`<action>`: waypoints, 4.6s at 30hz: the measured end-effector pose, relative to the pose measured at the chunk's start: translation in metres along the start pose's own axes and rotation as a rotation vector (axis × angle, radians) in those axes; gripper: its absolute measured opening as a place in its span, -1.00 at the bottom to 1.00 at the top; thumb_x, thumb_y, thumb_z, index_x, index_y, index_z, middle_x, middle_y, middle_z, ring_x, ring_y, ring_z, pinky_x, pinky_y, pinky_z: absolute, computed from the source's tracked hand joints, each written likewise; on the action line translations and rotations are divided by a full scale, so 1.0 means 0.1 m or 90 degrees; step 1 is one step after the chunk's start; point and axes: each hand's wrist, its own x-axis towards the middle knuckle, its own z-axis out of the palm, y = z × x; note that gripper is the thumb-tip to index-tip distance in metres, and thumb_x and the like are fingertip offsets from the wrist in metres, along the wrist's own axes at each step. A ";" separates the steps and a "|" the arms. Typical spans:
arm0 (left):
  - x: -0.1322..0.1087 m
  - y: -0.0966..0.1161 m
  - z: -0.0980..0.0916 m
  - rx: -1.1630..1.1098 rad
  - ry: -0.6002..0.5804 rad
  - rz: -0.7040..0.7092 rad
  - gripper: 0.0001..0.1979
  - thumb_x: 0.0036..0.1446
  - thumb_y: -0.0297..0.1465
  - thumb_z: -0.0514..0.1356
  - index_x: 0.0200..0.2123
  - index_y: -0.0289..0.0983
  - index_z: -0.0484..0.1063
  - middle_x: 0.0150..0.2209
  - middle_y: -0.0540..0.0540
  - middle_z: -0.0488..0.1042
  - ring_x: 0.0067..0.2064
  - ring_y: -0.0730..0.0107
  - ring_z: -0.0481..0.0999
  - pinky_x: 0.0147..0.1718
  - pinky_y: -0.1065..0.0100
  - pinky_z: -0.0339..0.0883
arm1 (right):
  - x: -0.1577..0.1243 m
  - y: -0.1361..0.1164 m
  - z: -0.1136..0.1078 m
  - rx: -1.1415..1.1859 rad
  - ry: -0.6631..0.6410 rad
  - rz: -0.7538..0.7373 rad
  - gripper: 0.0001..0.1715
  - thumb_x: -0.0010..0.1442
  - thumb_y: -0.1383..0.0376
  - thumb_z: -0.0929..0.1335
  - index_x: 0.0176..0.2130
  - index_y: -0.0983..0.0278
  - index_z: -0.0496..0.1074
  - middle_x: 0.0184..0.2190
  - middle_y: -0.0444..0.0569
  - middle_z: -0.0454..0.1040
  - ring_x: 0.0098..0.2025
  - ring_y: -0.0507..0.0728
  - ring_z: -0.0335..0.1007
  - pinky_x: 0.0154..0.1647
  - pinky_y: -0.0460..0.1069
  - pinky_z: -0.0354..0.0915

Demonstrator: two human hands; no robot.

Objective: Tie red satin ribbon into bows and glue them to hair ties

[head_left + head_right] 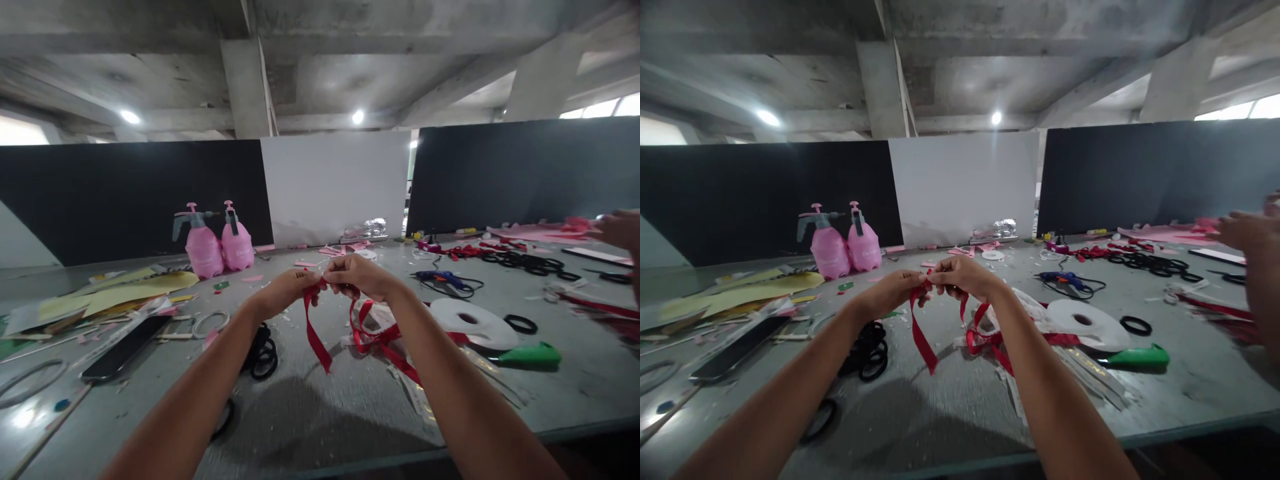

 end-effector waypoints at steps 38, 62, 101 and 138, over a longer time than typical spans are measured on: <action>-0.14 0.38 -0.12 0.072 -0.079 -0.145 -0.78 0.02 -0.27 0.21 -0.43 -0.33 0.33 -0.56 0.04 0.27 -0.59 0.59 0.24 -0.63 0.49 0.16 | -0.04 -0.09 -0.06 -0.032 -0.076 0.022 -0.76 -0.09 0.19 0.47 -0.45 0.31 0.46 -0.59 -0.20 0.31 -0.57 -0.09 0.08 -0.56 -0.14 0.00; -0.35 0.39 -0.18 0.099 -0.024 -0.109 -0.75 0.01 -0.24 0.21 -0.49 -0.27 0.23 -0.63 0.12 0.04 -0.63 0.63 -0.07 -0.64 0.44 -0.22 | -0.30 -0.09 -0.12 -0.053 -0.051 0.066 -0.70 -0.04 0.14 0.44 -0.45 0.34 0.41 -0.66 -0.23 0.23 -0.66 -0.13 -0.02 -0.67 -0.15 -0.08; 0.06 -0.74 0.12 -0.684 0.378 0.101 -0.91 0.04 -0.39 0.20 -0.37 -0.30 0.42 -0.26 -0.08 0.52 -0.17 0.28 0.51 -0.16 0.22 0.36 | 0.18 0.75 0.61 0.656 0.524 -0.169 -0.61 0.00 0.11 0.41 -0.54 0.26 0.17 -0.65 -0.28 0.27 -0.76 -0.15 -0.13 -0.79 -0.18 -0.13; 0.01 -0.92 0.02 -0.506 0.381 0.123 -0.76 -0.01 -0.31 0.27 -0.28 -0.31 0.42 -0.40 -0.04 0.49 -0.39 0.41 0.50 -0.32 0.35 0.35 | 0.31 0.92 0.63 0.400 0.401 -0.132 -0.51 -0.19 0.23 0.50 -0.24 0.23 0.33 -0.57 -0.23 0.46 -0.61 -0.03 0.33 -0.55 -0.10 0.30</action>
